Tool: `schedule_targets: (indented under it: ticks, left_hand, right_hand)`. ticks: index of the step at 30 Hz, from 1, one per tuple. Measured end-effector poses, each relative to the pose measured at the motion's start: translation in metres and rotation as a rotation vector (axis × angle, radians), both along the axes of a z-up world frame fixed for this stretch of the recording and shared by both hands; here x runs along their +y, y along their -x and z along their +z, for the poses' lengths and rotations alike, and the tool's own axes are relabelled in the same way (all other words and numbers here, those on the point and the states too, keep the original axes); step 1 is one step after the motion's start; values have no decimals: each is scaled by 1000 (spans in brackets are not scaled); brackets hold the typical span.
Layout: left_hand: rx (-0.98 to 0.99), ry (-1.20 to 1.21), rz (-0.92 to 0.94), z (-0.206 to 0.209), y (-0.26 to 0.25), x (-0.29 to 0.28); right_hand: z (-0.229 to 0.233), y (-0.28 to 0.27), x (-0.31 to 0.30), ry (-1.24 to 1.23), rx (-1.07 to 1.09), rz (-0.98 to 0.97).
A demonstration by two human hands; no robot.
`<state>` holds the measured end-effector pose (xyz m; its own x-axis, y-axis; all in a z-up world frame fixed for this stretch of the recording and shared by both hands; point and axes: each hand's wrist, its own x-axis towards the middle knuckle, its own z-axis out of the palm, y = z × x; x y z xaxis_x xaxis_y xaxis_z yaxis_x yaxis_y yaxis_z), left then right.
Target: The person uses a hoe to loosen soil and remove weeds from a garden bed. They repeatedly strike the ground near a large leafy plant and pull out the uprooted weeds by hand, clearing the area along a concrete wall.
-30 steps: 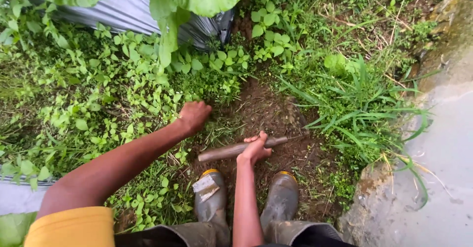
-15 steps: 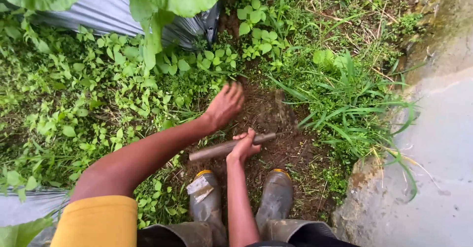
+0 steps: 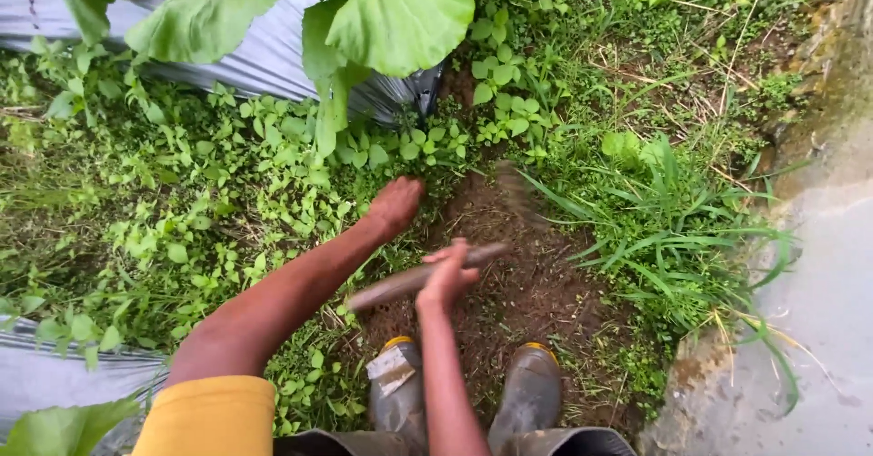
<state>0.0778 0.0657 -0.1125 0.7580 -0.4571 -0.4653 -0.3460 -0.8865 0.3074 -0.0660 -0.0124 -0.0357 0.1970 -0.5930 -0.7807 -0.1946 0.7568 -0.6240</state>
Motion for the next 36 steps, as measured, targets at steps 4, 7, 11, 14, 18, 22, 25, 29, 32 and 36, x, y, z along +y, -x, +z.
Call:
schedule_targets:
  ticks: [4, 7, 11, 14, 18, 22, 25, 29, 32, 36]
  left_hand:
    - [-22, -76, -90, 23, 1, 1]
    - [26, -110, -146, 35, 8, 15]
    - [105, -118, -158, 70, 16, 23]
    - [144, -106, -142, 79, 26, 26]
    - [94, -101, -206, 80, 33, 21]
    - [-14, -95, -284, 72, 54, 17]
    - [-151, -102, -357, 68, 58, 11]
    - [-346, -133, -474, 62, 63, 2]
    - [-543, -109, -522, 64, 38, -29]
    - [-949, -31, -525, 92, 4, -56]
  right_hand:
    - [26, 16, 37, -144, -33, 377]
    - [60, 21, 21, 12, 47, 525]
    - [41, 0, -8, 135, 14, 286]
    - [13, 3, 3, 149, -32, 194]
    - [7, 31, 36, -86, 4, 398]
    - [-12, 35, 22, -12, 45, 409]
    - [-27, 20, -7, 27, 26, 261]
    - [-30, -8, -46, 72, -141, 53]
    - [-3, -37, -59, 76, -177, 74]
    - [19, -56, -70, 84, -185, 248]
